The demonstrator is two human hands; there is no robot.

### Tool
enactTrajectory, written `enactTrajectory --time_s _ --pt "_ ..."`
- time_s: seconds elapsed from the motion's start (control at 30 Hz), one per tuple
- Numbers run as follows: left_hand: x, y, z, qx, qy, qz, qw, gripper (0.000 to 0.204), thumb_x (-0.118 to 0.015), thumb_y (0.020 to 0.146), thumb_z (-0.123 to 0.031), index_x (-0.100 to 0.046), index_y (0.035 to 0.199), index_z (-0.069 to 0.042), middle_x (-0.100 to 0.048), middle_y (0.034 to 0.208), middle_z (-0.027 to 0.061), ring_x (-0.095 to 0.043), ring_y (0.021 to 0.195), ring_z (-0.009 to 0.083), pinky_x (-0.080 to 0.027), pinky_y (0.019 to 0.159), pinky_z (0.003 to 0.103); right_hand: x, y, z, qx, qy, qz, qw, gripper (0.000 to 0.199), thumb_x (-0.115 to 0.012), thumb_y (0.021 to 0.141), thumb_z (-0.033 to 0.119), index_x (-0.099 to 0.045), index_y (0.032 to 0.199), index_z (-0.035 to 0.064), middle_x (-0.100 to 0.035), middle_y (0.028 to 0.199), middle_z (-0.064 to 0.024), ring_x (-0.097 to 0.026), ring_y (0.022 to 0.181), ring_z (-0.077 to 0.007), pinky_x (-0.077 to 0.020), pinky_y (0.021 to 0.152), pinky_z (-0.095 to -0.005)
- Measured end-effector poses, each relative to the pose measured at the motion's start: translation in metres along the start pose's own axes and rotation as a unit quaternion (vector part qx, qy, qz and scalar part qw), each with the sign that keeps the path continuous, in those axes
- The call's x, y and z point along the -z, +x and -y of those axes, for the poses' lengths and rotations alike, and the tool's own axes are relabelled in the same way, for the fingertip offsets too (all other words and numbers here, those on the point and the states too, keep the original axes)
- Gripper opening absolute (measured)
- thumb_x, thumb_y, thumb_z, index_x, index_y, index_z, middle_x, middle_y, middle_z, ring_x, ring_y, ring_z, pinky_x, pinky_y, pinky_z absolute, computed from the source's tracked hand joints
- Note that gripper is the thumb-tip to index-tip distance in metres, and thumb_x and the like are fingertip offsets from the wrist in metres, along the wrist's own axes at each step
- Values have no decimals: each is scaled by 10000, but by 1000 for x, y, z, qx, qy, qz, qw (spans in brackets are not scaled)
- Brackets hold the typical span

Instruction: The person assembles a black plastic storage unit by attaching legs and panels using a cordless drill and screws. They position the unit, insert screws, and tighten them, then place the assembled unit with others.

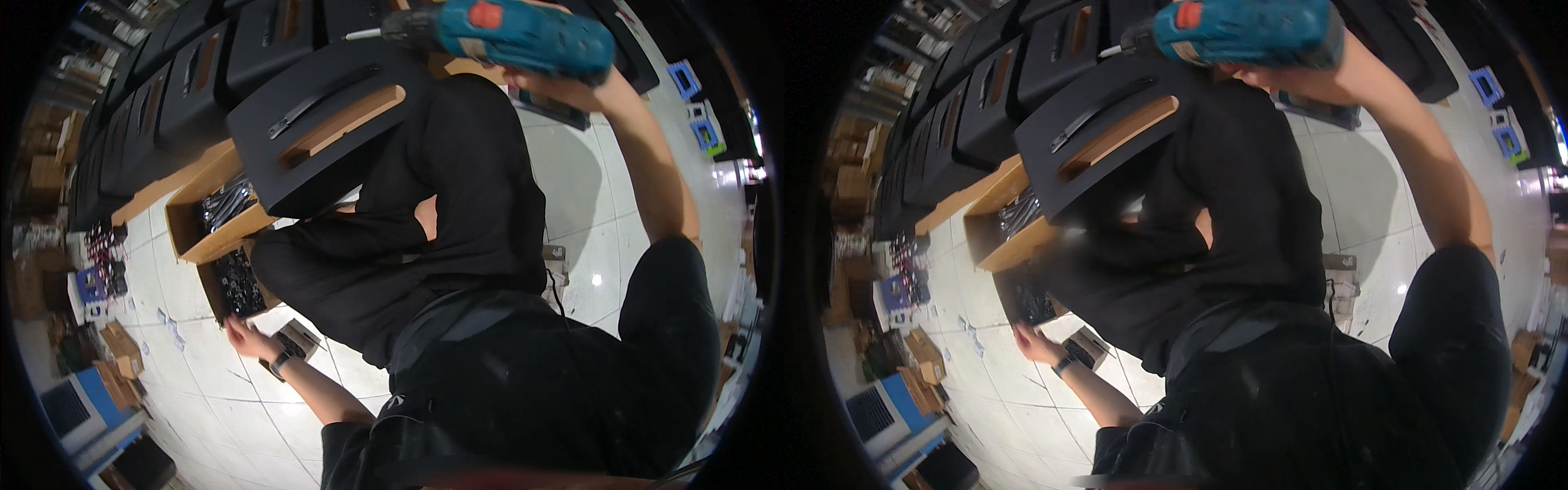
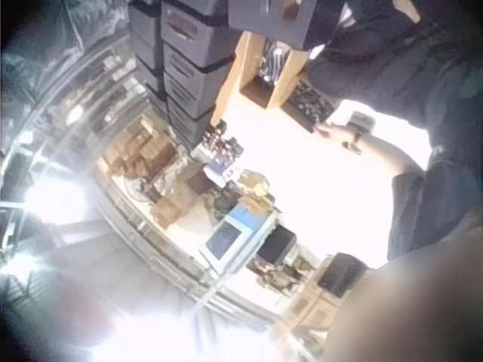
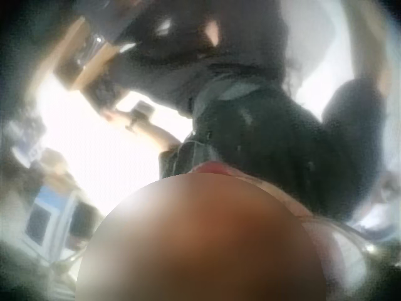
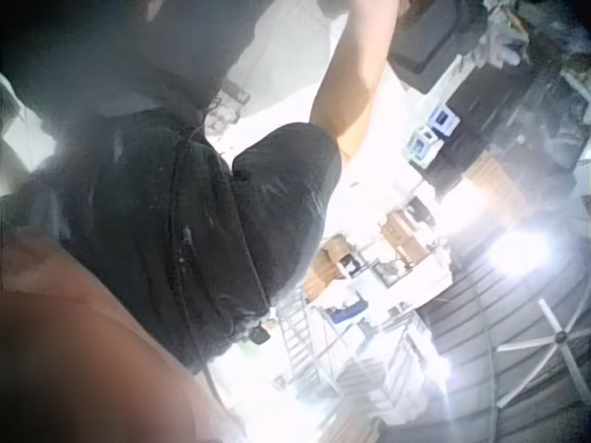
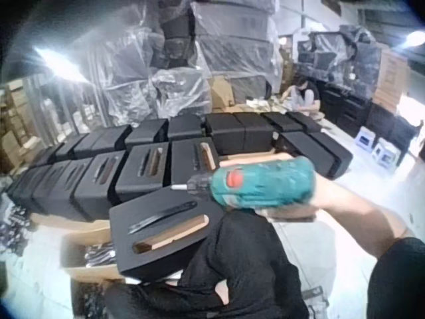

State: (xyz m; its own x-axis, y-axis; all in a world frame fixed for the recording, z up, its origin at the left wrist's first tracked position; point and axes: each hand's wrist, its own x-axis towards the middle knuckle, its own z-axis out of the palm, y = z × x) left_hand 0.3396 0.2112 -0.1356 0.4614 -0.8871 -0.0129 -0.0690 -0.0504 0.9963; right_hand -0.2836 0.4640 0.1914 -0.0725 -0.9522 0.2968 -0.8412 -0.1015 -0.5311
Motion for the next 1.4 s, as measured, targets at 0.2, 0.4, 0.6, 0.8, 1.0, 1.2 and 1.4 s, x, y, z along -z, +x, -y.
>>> enactTrajectory --time_s 0.2,0.4,0.6,0.8,1.0,1.2,1.4 --pt "-165 -106 -184 58 -295 336 892 522 -662 1102 -216 -503 1531 37 -685 1259 122 -660 1033 147 -562 914 268 -25 -5 73 25 93 44 994 577 -841 915 207 -677 1460 110 -747 1134 -94 -731 981 -190 -567 914 -338" --pt "-226 -166 -239 137 -390 478 775 288 -694 1076 -224 -671 1289 -33 -743 1239 106 -750 1084 207 -656 950 319 -29 -6 99 119 49 22 991 733 -894 770 103 -676 1470 97 -705 843 -62 -695 731 -150 -543 684 -299" --pt "-232 -193 -254 240 -440 546 672 244 -673 1085 -232 -687 1258 -61 -747 1250 86 -756 1061 114 -664 887 201 -25 -19 89 128 53 -21 990 871 -963 660 91 -657 1475 69 -748 881 -86 -736 735 -175 -594 710 -289" --pt "-233 -204 -257 263 -436 534 675 240 -674 1084 -232 -687 1251 -60 -753 1235 94 -773 1035 137 -672 835 194 -23 -27 72 168 49 -42 984 904 -972 645 93 -639 1484 43 -769 912 -106 -756 744 -180 -607 713 -280" --pt "-241 -200 -248 238 -424 561 670 245 -670 1084 -214 -679 1278 -65 -753 1231 104 -778 1046 169 -678 825 219 -7 -39 64 125 50 -12 991 736 -916 778 114 -666 1469 79 -760 918 -107 -749 756 -171 -605 719 -267" --pt "-271 -176 -250 179 -420 639 619 229 -674 1078 -225 -663 1261 -86 -750 1229 79 -772 1066 211 -690 887 333 29 4 73 265 -100 19 959 575 -837 910 155 -692 1466 146 -738 922 -89 -732 751 -183 -573 694 -306" --pt "-307 -173 -268 181 -442 677 560 165 -685 1075 -253 -665 1165 -116 -635 1132 16 -682 1156 185 -573 1088 440 42 28 56 242 -114 28 963 455 -753 961 172 -738 1414 135 -749 900 -123 -722 757 -221 -552 716 -315"
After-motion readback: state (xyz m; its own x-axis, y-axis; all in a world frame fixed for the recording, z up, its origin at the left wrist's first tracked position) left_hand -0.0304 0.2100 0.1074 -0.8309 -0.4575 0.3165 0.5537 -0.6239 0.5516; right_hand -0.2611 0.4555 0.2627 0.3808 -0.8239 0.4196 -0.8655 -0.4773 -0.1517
